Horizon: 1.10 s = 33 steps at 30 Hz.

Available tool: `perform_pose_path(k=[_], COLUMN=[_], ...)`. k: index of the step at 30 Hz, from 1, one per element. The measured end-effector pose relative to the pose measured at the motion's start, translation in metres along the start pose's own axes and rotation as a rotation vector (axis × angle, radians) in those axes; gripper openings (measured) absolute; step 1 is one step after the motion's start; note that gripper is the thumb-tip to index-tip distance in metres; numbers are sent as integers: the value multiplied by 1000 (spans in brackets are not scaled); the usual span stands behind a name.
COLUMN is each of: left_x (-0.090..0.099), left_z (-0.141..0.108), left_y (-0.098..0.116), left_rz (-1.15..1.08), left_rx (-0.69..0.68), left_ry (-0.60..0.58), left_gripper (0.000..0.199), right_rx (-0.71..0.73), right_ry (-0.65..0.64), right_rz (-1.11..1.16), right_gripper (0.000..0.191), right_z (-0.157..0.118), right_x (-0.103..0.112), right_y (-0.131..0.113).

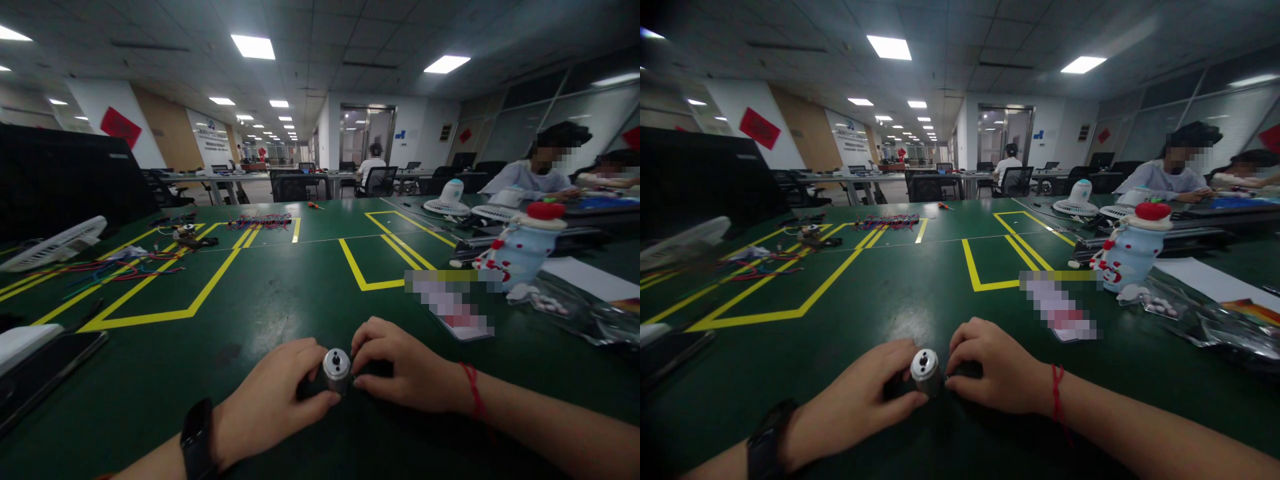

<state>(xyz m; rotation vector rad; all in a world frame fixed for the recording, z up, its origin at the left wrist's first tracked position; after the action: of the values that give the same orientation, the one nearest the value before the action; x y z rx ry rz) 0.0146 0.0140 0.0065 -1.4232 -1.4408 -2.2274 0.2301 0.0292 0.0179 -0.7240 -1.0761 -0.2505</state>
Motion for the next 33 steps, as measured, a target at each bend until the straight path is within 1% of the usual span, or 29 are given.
perform_pose_path(k=[2,4,5,6,7,10,13,15,17,19,21,24,26,27,30,33], left_x=[0,0,0,-1,-1,-1,-1,-1,-1,0,0,1,2,2,2,2], left_z=[0,0,0,0,-1,0,-1,-1,-1,-1,0,0,0,0,-1,-1], left_y=[0,1,2,2,3,3,3,4,4,4,5,5,5,5,5,6], left_rz=[-1,-1,1,1,1,-1,4,7,11,15,15,4,-3,-6,-14,-15], left_rx=[-2,-8,-11,-14,-17,-26,-30,-31,-28,-23,-24,-24,-18,-14,-8,-13], left_ry=[-1,-5,-6,-7,-6,-2,-2,-4,1,7,8,2,0,-3,-7,0], left_gripper=[17,17,16,16,15,14,12,13,14,15,16,16,16,16,16,15], right_rx=[-54,-85,-82,-69,-55,-38,-39,-28,-40,-110,-217,-379,-547,-589,-643,-630], right_ry=[120,256,296,309,298,212,158,151,187,233,273,349,369,365,360,333], right_rz=[75,129,138,137,128,59,-2,7,60,104,100,89,143,156,183,197], right_gripper=[6,7,8,8,9,11,14,16,18,19,18,21,25,27,32,32], right_z=[3,6,8,10,12,15,16,16,15,14,12,9,6,5,2,3], right_x=[2,5,7,9,10,10,9,9,11,14,18,25,27,27,25,20], right_y=[0,-2,-4,-8,-12,-25,-32,-32,-28,-17,2,41,67,77,92,93])
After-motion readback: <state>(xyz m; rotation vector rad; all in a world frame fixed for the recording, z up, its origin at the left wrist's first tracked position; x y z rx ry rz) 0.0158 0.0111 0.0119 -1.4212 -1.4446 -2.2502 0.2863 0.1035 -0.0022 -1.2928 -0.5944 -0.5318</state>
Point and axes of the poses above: each hand's wrist, its own z-axis towards the middle knuckle, its own x-axis out of the back of the hand, y = z × x, the point moved 2 cm from there along z, towards the middle knuckle, and after that the axes turned 11 degrees about -z, right-handed, at the moved point
